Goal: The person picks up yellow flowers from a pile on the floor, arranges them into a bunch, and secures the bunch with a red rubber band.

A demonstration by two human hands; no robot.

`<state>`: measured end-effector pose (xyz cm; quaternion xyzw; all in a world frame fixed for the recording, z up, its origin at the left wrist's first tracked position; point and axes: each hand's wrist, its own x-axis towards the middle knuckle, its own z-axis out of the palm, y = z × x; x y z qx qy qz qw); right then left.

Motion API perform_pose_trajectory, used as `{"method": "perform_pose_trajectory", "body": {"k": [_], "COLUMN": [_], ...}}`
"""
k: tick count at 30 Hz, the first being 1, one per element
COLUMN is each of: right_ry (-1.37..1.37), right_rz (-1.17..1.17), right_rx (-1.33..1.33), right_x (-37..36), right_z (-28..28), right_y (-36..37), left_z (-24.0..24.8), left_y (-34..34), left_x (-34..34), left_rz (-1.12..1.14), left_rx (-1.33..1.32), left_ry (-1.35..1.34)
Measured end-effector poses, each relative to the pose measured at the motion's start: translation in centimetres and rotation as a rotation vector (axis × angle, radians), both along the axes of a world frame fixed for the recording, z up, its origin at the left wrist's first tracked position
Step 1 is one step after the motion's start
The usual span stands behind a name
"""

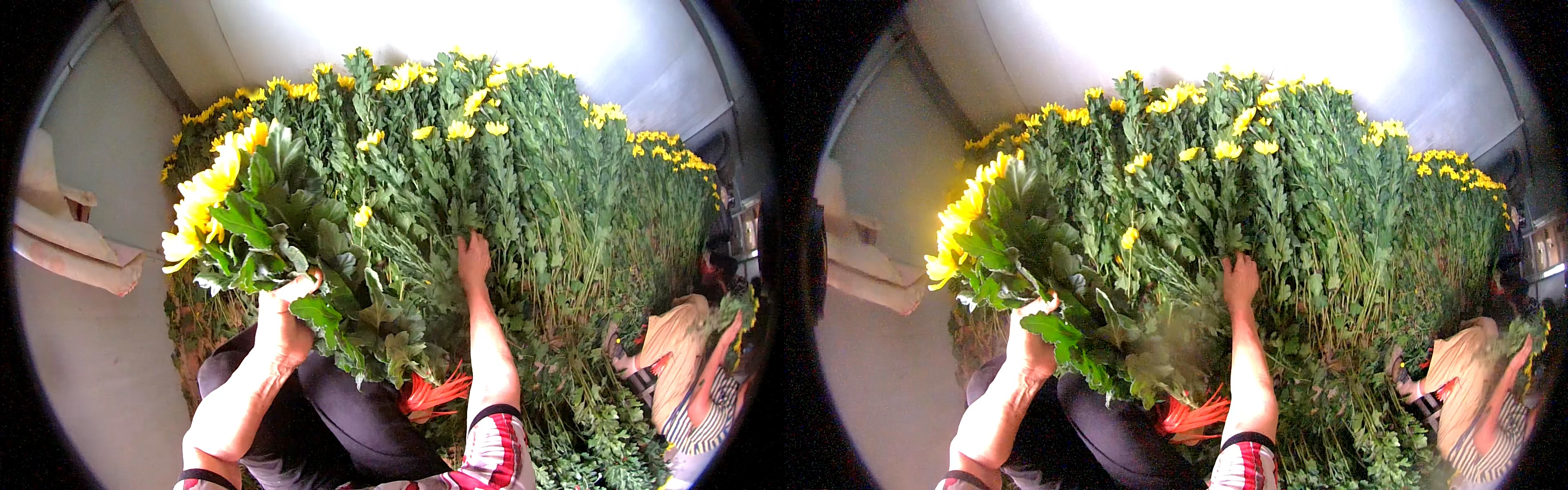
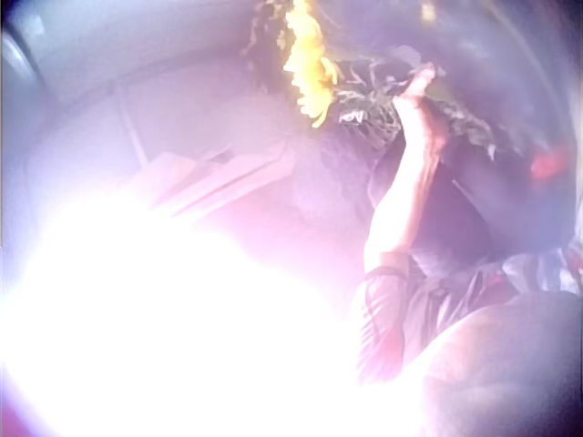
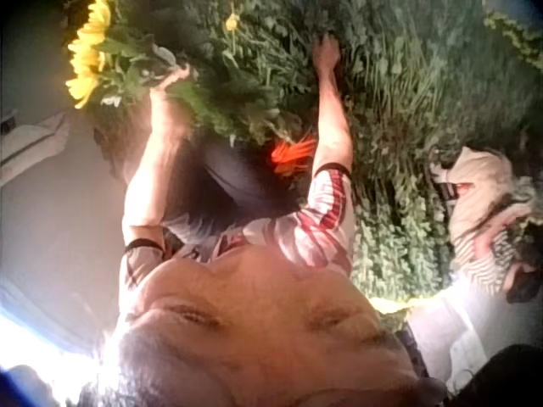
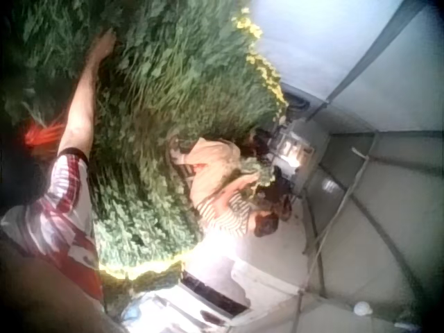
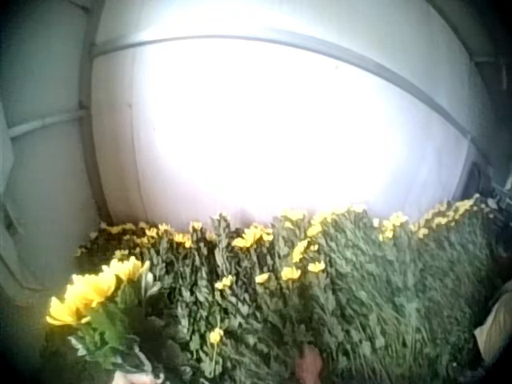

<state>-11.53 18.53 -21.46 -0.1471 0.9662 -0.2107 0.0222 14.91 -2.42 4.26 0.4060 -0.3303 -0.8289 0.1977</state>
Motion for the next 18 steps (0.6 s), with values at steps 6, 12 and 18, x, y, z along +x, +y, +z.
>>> {"method": "perform_pose_trajectory", "body": {"k": [6,12,18], "right_ry": [-0.008,0.023,-0.039], "right_rz": [0.028,0.005,-0.019], "right_rx": [-0.166,-0.504,-0.647], "right_x": [-0.4,1.2,8.6], "right_z": [3.0,12.8,19.2], "right_y": [0.4,4.4,8.5], "left_z": [-1.9,-2.2,-3.7], "left_y": [0.7,0.4,0.4], "left_x": [-2.4,-5.5,-7.5], "left_rz": [-0.06,-0.042,-0.073], "left_rx": [-0.03,0.063,0.148], "left_ry": [0.057,0.117,0.204]}}
